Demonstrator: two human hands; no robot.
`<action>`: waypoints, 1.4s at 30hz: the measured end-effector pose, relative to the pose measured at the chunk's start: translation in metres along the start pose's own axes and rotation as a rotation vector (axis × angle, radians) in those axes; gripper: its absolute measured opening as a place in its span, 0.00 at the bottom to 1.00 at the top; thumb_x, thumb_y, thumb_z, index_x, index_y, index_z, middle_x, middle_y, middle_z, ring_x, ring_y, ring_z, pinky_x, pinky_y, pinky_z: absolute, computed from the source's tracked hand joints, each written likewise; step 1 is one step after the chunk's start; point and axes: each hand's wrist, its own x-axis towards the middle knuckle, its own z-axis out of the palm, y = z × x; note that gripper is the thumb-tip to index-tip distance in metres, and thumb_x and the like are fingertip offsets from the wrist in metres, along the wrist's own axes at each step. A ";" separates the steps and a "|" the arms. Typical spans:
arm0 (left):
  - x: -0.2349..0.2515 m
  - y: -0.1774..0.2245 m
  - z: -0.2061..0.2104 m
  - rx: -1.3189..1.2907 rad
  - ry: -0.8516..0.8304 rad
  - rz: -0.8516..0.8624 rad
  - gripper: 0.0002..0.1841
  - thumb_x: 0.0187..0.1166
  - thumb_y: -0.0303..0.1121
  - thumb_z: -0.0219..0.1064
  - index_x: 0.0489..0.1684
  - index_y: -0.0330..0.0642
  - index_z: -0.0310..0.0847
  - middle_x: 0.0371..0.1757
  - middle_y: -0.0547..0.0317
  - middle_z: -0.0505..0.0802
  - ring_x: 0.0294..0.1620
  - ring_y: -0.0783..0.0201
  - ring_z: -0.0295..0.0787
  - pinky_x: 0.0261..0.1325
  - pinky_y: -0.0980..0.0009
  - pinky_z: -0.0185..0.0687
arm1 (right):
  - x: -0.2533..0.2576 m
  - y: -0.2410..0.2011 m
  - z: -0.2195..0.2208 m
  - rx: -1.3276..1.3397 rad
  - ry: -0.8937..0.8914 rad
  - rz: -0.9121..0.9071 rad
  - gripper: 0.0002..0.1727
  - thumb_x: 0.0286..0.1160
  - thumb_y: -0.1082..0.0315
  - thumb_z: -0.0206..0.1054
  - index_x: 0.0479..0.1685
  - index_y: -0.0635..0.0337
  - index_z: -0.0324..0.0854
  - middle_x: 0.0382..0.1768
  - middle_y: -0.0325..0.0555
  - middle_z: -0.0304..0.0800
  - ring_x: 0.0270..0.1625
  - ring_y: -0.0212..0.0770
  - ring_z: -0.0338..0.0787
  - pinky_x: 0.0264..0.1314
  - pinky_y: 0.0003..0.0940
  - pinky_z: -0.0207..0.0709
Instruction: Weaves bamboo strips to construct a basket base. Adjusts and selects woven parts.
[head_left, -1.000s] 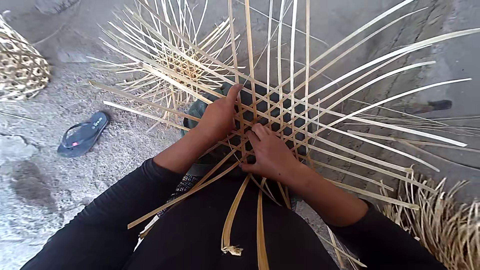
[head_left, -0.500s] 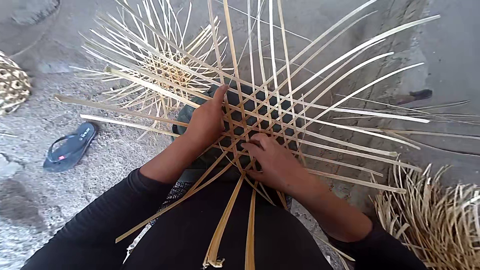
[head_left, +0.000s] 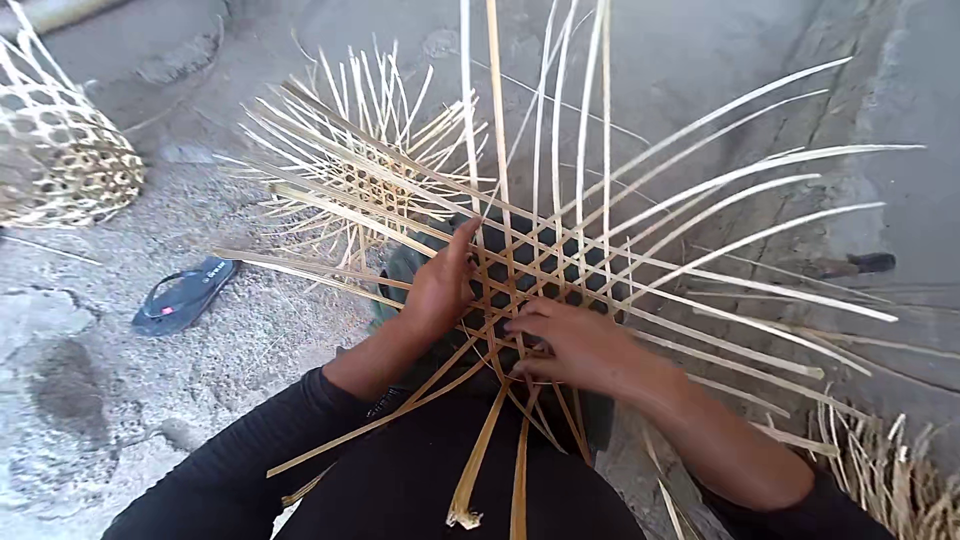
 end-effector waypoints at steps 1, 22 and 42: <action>-0.001 -0.002 0.003 -0.002 0.031 0.008 0.29 0.88 0.25 0.56 0.90 0.43 0.56 0.49 0.42 0.90 0.29 0.54 0.91 0.36 0.53 0.92 | 0.005 0.004 -0.010 0.031 0.085 -0.008 0.25 0.82 0.46 0.68 0.70 0.48 0.86 0.64 0.47 0.90 0.60 0.50 0.91 0.64 0.56 0.84; -0.001 -0.024 0.030 -0.069 0.232 0.086 0.26 0.83 0.21 0.53 0.84 0.41 0.67 0.69 0.45 0.85 0.36 0.54 0.93 0.35 0.54 0.91 | 0.091 0.064 0.025 0.342 0.885 -0.035 0.11 0.83 0.63 0.69 0.56 0.56 0.88 0.50 0.46 0.85 0.47 0.36 0.86 0.50 0.32 0.84; -0.002 -0.026 0.032 -0.073 0.255 0.120 0.26 0.86 0.24 0.51 0.85 0.42 0.65 0.67 0.49 0.89 0.32 0.58 0.92 0.36 0.57 0.91 | 0.103 0.041 0.028 0.428 0.983 0.165 0.14 0.72 0.56 0.79 0.43 0.55 0.87 0.40 0.42 0.85 0.47 0.41 0.83 0.55 0.43 0.77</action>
